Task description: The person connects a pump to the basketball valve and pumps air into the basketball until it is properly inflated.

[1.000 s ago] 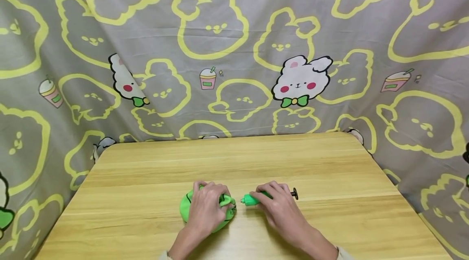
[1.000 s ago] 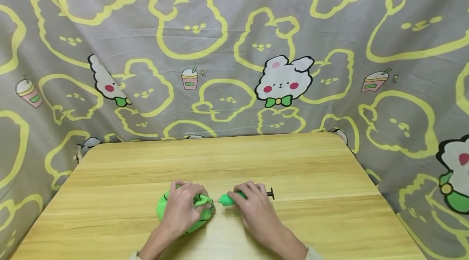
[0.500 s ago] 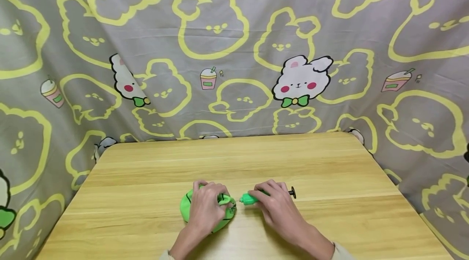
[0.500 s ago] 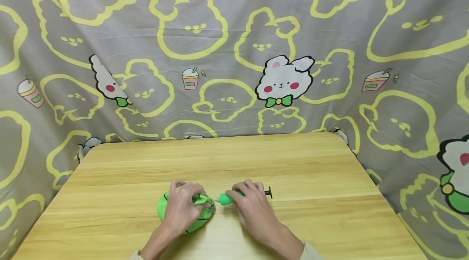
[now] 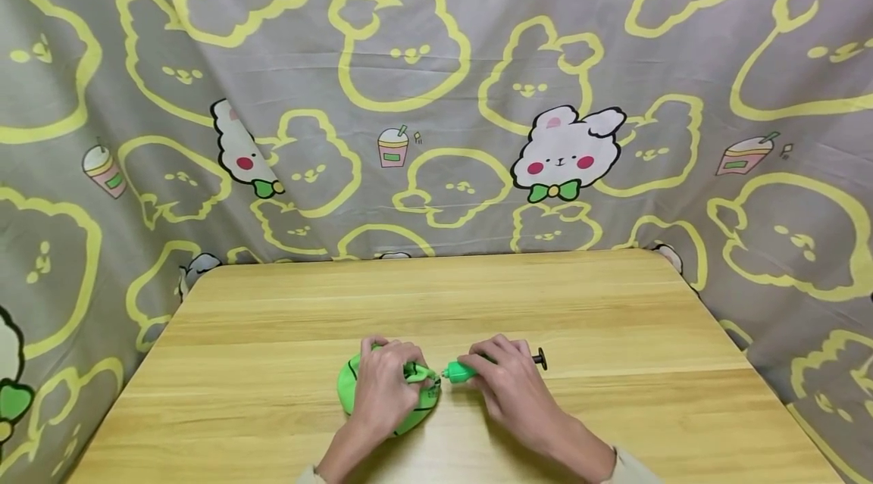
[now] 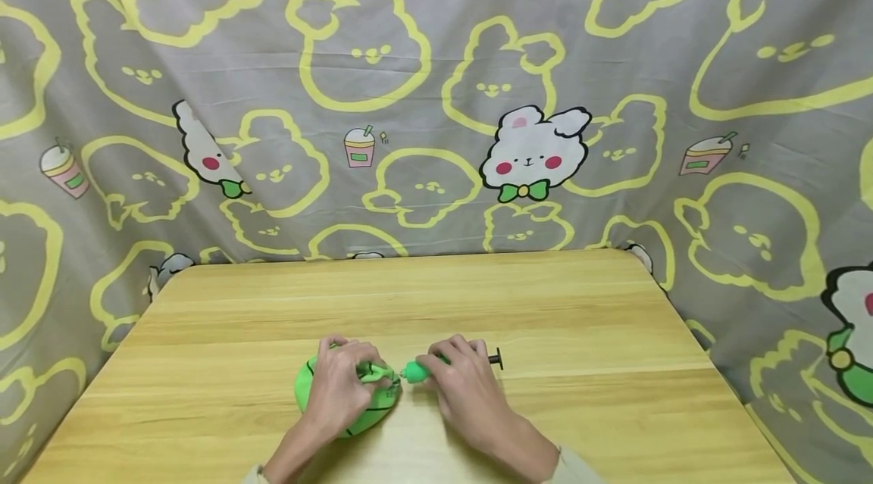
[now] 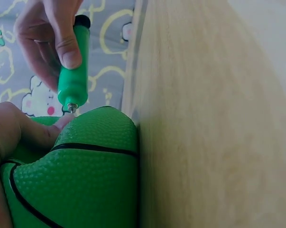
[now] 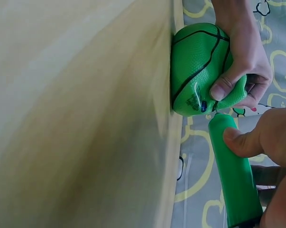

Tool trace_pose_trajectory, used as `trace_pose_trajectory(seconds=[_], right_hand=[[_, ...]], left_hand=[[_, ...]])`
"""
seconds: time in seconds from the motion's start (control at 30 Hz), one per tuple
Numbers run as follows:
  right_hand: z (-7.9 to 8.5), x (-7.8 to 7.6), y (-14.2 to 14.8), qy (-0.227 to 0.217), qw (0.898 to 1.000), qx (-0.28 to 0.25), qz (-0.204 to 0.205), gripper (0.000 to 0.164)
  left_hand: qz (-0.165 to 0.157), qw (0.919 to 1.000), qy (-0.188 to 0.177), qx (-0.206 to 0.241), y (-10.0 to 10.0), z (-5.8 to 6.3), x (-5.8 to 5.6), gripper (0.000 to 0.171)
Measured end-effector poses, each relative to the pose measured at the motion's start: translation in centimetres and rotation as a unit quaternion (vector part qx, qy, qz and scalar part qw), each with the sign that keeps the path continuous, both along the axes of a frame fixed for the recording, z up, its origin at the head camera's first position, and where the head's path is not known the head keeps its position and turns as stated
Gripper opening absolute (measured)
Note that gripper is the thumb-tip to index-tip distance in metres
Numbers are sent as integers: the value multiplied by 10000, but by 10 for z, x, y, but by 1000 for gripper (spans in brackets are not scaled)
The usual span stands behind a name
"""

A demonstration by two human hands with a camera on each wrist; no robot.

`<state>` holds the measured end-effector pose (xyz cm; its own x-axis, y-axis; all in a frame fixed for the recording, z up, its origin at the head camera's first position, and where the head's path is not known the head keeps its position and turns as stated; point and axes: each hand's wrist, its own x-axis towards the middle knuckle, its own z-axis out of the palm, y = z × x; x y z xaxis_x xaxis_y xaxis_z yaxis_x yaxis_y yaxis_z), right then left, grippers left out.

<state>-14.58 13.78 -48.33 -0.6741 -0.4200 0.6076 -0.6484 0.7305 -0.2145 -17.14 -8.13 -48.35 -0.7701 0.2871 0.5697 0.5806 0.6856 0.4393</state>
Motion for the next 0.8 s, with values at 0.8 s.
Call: trace_pose_trajectory(seconds=[0.8], right_hand=[[0, -4, -18, -508, 9987, -25, -4, 26]], left_hand=[[-120, 9998, 169, 81, -2, -4, -1, 42]])
